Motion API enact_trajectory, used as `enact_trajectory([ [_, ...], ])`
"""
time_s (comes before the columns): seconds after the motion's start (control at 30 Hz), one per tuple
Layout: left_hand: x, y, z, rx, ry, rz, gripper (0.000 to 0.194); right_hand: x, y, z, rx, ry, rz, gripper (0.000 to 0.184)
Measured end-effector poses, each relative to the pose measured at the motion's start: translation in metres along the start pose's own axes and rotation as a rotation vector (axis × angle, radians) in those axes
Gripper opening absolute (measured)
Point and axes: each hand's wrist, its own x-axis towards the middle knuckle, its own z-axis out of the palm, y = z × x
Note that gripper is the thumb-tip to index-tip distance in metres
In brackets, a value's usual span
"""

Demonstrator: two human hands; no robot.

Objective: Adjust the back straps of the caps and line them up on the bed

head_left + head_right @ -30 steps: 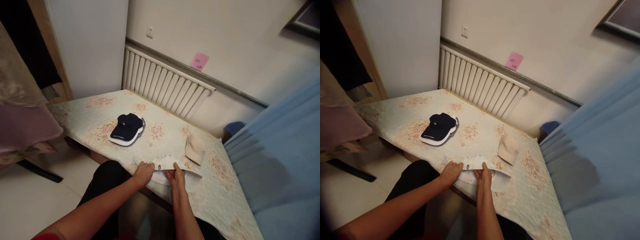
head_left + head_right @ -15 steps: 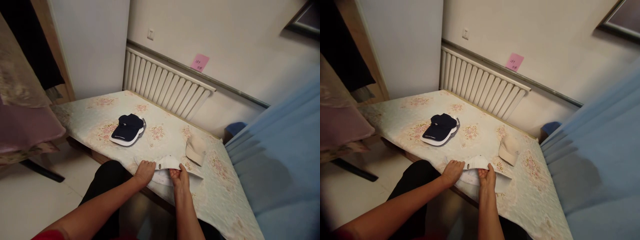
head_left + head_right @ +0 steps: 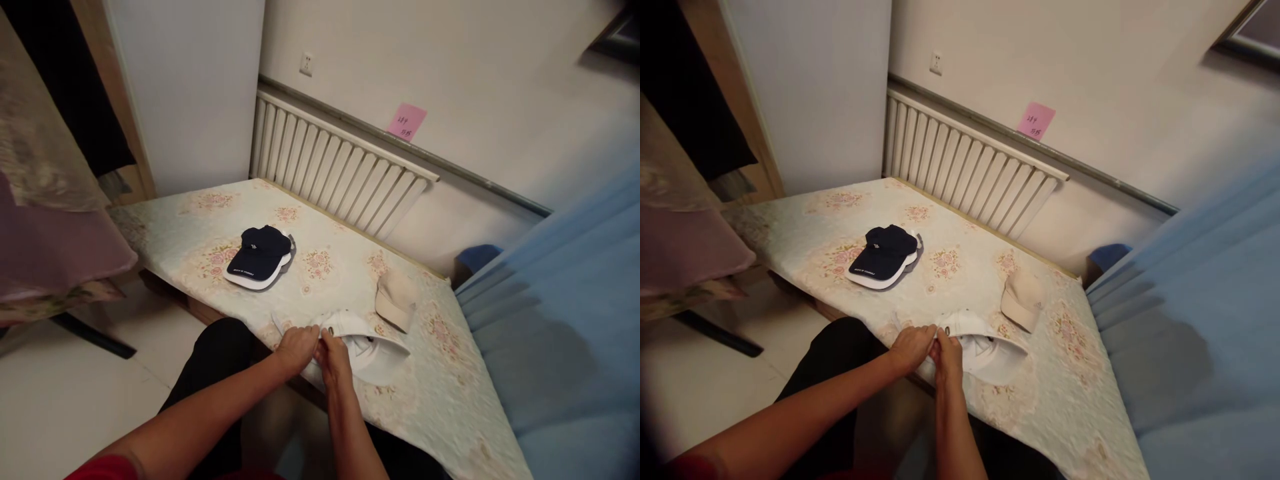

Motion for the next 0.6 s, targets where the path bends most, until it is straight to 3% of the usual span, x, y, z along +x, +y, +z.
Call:
enact_trajectory([
  [0.2, -0.014, -0.021, 0.002, -0.122, 0.042, 0.049, 0.028, 0.009, 0.003, -0.005, -0.081, 0.068, 0.016, 0.026],
  [0.37, -0.023, -0.059, 0.004, -0.175, 0.186, -0.281, 0.030, 0.008, -0.001, -0.008, -0.094, 0.059, 0.023, 0.030],
  [0.5, -0.020, -0.083, -0.003, -0.130, 0.189, -0.509, 0.032, 0.008, 0.000, -0.008, -0.100, 0.051, 0.030, 0.033],
  [0.6, -0.015, -0.091, -0.005, -0.189, 0.133, -0.570, 0.031, 0.009, 0.002, -0.008, -0.104, 0.045, 0.033, 0.031],
])
